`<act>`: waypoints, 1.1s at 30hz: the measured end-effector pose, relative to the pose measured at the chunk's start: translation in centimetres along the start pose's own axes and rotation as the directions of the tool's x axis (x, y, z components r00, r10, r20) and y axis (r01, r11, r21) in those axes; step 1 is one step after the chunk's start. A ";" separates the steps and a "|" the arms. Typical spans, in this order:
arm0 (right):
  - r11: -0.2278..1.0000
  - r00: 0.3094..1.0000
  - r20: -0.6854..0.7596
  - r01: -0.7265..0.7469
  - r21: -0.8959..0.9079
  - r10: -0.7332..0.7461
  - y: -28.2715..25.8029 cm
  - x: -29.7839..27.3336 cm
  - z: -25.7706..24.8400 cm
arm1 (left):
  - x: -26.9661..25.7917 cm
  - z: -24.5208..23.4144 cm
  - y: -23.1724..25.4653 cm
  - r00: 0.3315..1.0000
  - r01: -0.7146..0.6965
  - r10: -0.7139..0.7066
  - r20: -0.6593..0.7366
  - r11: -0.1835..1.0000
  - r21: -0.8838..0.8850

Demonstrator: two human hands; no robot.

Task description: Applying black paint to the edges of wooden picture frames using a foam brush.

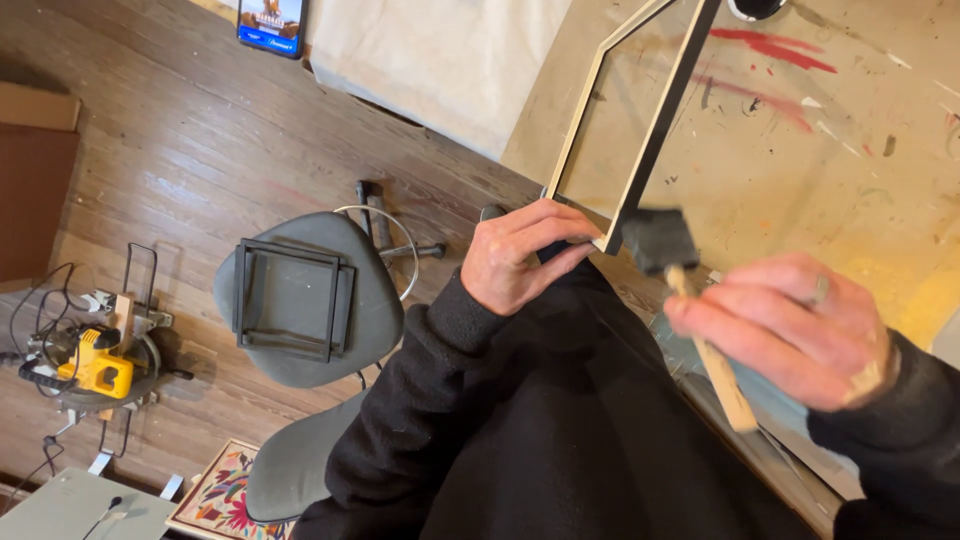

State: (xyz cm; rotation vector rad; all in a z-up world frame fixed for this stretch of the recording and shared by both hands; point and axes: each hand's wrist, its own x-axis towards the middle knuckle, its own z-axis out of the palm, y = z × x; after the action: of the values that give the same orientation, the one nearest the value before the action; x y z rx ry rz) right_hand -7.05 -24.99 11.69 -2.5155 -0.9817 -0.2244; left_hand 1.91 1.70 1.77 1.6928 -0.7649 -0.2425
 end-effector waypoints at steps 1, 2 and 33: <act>1.000 1.000 -0.001 0.002 0.001 -0.002 -0.3 0.1 -0.6 | 0.1 -0.1 0.0 1.000 0.001 -0.001 -0.001 1.000 0.002; 0.998 0.997 0.021 -0.069 -0.005 0.069 -0.6 0.2 -1.2 | 0.2 -0.1 0.0 1.000 -0.004 0.004 0.002 1.000 -0.006; 0.993 0.998 0.048 0.031 0.114 -0.036 -2.0 3.5 -2.2 | -0.2 0.1 -0.4 0.999 0.008 -0.009 -0.047 1.000 -0.024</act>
State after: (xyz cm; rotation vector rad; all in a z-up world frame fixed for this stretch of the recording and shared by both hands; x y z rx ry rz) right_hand -5.79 -22.55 15.39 -2.4142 -1.0275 -0.1130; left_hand 1.85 1.74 1.32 1.6742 -0.7179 -0.2157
